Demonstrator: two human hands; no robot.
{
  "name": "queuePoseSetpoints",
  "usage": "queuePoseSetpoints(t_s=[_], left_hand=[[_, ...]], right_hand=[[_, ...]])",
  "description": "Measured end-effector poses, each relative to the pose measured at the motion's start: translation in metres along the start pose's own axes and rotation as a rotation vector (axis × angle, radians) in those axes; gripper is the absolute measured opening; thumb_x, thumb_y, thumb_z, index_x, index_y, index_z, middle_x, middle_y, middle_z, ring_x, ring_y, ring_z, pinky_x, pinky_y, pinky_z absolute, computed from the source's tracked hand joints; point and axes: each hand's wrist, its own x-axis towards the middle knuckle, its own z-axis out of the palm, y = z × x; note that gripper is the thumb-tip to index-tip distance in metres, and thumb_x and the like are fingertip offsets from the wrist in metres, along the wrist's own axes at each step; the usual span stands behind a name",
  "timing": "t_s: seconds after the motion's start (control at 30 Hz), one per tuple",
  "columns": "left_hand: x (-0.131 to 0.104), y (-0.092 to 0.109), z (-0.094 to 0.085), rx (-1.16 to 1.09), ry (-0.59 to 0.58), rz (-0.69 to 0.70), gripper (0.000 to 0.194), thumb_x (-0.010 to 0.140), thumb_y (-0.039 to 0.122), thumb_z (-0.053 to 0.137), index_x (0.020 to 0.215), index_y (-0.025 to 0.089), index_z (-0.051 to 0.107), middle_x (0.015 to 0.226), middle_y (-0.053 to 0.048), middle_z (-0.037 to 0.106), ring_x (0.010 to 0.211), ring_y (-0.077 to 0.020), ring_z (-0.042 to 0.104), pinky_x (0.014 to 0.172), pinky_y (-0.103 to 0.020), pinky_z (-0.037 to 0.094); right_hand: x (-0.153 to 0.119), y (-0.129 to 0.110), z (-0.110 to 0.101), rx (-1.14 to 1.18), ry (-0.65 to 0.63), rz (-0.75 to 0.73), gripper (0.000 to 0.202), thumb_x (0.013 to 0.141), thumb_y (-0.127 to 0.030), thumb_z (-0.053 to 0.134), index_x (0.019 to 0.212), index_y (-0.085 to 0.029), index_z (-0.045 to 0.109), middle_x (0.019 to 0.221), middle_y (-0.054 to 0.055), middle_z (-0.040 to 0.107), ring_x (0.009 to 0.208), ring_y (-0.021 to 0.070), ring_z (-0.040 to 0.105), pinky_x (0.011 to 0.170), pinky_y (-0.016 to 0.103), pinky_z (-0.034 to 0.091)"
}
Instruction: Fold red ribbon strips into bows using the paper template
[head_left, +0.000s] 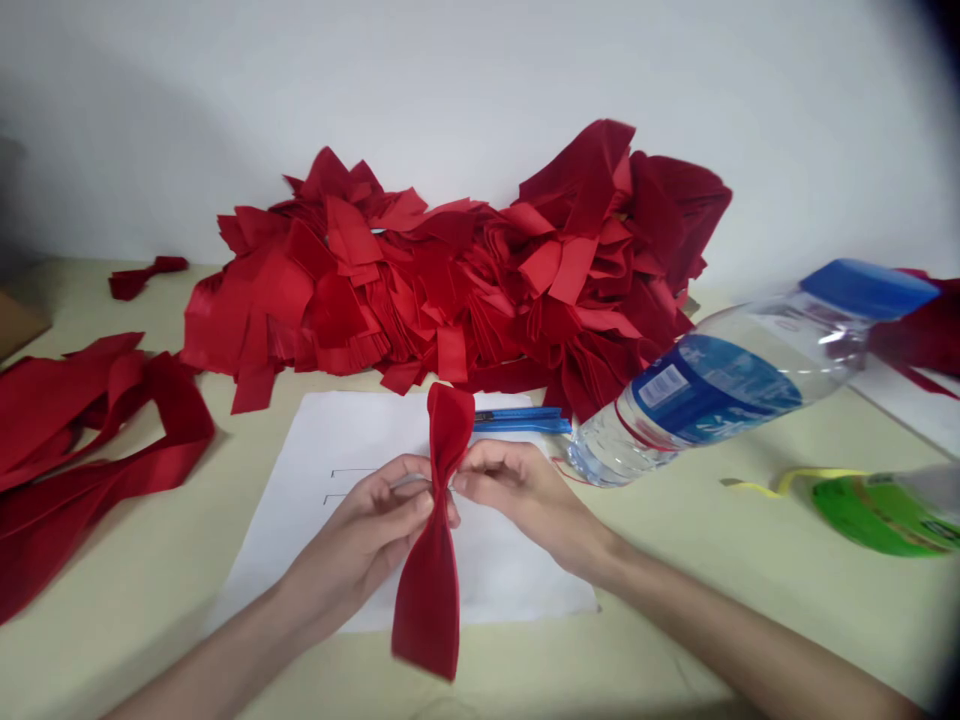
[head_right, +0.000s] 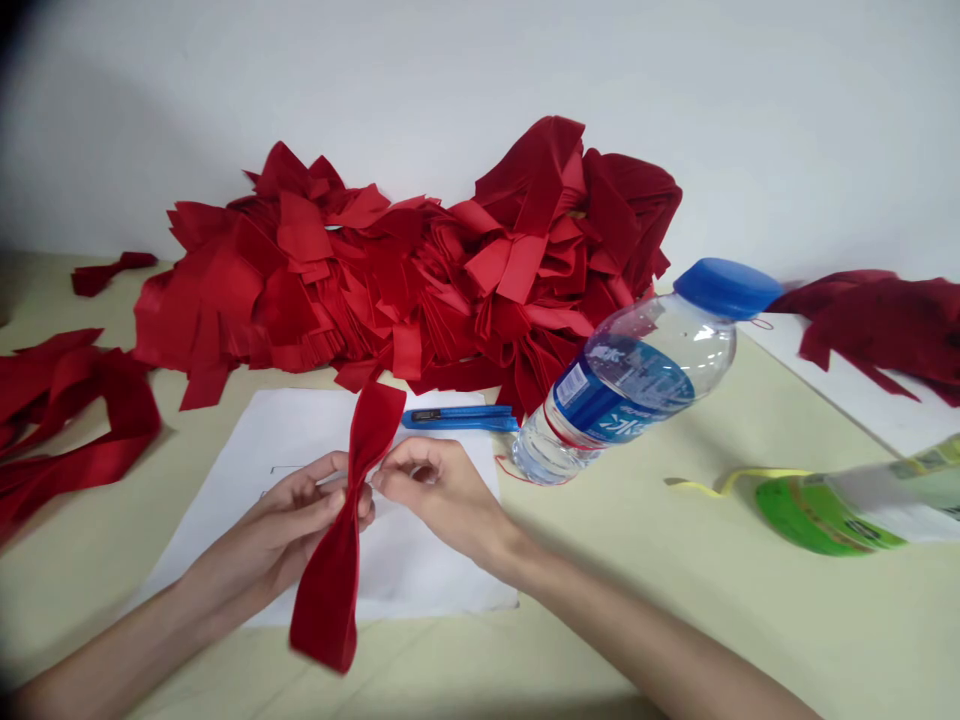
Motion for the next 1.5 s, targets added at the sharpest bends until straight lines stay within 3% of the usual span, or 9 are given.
queuePoseSetpoints(t_s=[0.13, 0.33, 0.47, 0.53, 0.7, 0.9, 1.2, 1.37, 1.5], left_hand=[[0.000, -0.002, -0.001, -0.005, 0.003, -0.018, 0.010, 0.084, 0.021, 0.057, 0.093, 0.017, 0.059, 0.078, -0.004, 0.062, 0.076, -0.0116, 0.054, 0.073, -0.021, 0.041], [-0.001, -0.002, 0.000, -0.022, 0.056, -0.059, 0.006, 0.081, 0.022, 0.060, 0.084, 0.021, 0.056, 0.070, 0.001, 0.058, 0.067, -0.0098, 0.055, 0.064, -0.019, 0.042], [-0.002, -0.001, 0.005, 0.081, 0.094, 0.016, 0.007, 0.078, 0.021, 0.063, 0.074, 0.019, 0.057, 0.079, 0.001, 0.058, 0.074, -0.0112, 0.056, 0.073, -0.024, 0.046], [-0.003, 0.000, 0.007, 0.191, 0.139, 0.073, 0.007, 0.077, 0.020, 0.063, 0.072, 0.018, 0.058, 0.080, 0.000, 0.060, 0.076, -0.0133, 0.056, 0.075, -0.027, 0.046], [-0.005, 0.000, 0.010, 0.484, 0.311, 0.136, 0.009, 0.072, 0.018, 0.065, 0.063, 0.018, 0.063, 0.061, 0.002, 0.058, 0.063, -0.0120, 0.053, 0.064, -0.021, 0.045], [-0.005, -0.003, 0.011, 0.348, 0.451, 0.082, 0.007, 0.068, 0.024, 0.070, 0.066, 0.019, 0.066, 0.064, 0.002, 0.061, 0.064, -0.0118, 0.054, 0.063, -0.021, 0.046], [-0.008, -0.010, 0.009, 0.264, 0.486, 0.050, 0.015, 0.063, 0.027, 0.074, 0.075, 0.019, 0.069, 0.079, 0.000, 0.069, 0.079, -0.0161, 0.061, 0.075, -0.025, 0.046], [-0.008, -0.006, 0.011, 0.242, 0.406, 0.085, 0.013, 0.065, 0.023, 0.074, 0.065, 0.018, 0.062, 0.067, 0.003, 0.063, 0.069, -0.0107, 0.055, 0.068, -0.020, 0.043], [-0.008, 0.001, 0.012, 0.148, 0.353, 0.053, 0.007, 0.074, 0.023, 0.067, 0.072, 0.018, 0.063, 0.071, 0.002, 0.064, 0.075, -0.0121, 0.056, 0.077, -0.023, 0.042]], right_hand=[[0.000, 0.003, 0.004, 0.098, -0.055, 0.011, 0.009, 0.075, -0.013, 0.052, 0.068, -0.015, 0.058, 0.063, -0.001, 0.060, 0.063, 0.0122, 0.057, 0.068, 0.027, 0.045], [-0.004, 0.005, 0.010, -0.053, 0.029, -0.032, 0.010, 0.072, -0.009, 0.049, 0.067, -0.015, 0.054, 0.064, -0.002, 0.057, 0.065, 0.0105, 0.053, 0.065, 0.024, 0.040], [-0.004, 0.008, 0.011, -0.106, 0.068, -0.056, 0.009, 0.070, -0.009, 0.049, 0.064, -0.016, 0.050, 0.063, -0.004, 0.051, 0.061, 0.0084, 0.047, 0.059, 0.021, 0.036], [-0.004, 0.010, 0.012, -0.151, 0.093, -0.074, 0.009, 0.070, -0.010, 0.048, 0.063, -0.017, 0.049, 0.063, -0.004, 0.050, 0.061, 0.0085, 0.045, 0.058, 0.021, 0.035], [-0.006, 0.015, 0.014, -0.261, 0.162, -0.106, 0.009, 0.070, -0.011, 0.047, 0.065, -0.018, 0.046, 0.063, -0.005, 0.047, 0.061, 0.0092, 0.044, 0.057, 0.021, 0.035], [-0.007, 0.014, 0.016, -0.356, 0.175, -0.110, 0.008, 0.071, -0.014, 0.050, 0.067, -0.019, 0.045, 0.063, -0.005, 0.046, 0.060, 0.0095, 0.044, 0.054, 0.022, 0.035], [-0.008, 0.009, 0.017, -0.351, 0.206, -0.127, 0.010, 0.068, -0.012, 0.052, 0.065, -0.019, 0.044, 0.061, -0.005, 0.047, 0.055, 0.0080, 0.042, 0.051, 0.021, 0.034], [-0.007, 0.007, 0.016, -0.299, 0.150, -0.136, 0.009, 0.070, -0.012, 0.052, 0.065, -0.018, 0.047, 0.060, -0.005, 0.047, 0.057, 0.0079, 0.043, 0.054, 0.021, 0.035], [-0.002, 0.008, 0.011, -0.124, 0.079, -0.083, 0.004, 0.075, -0.016, 0.053, 0.071, -0.017, 0.053, 0.064, -0.004, 0.054, 0.061, 0.0089, 0.050, 0.059, 0.022, 0.038]])
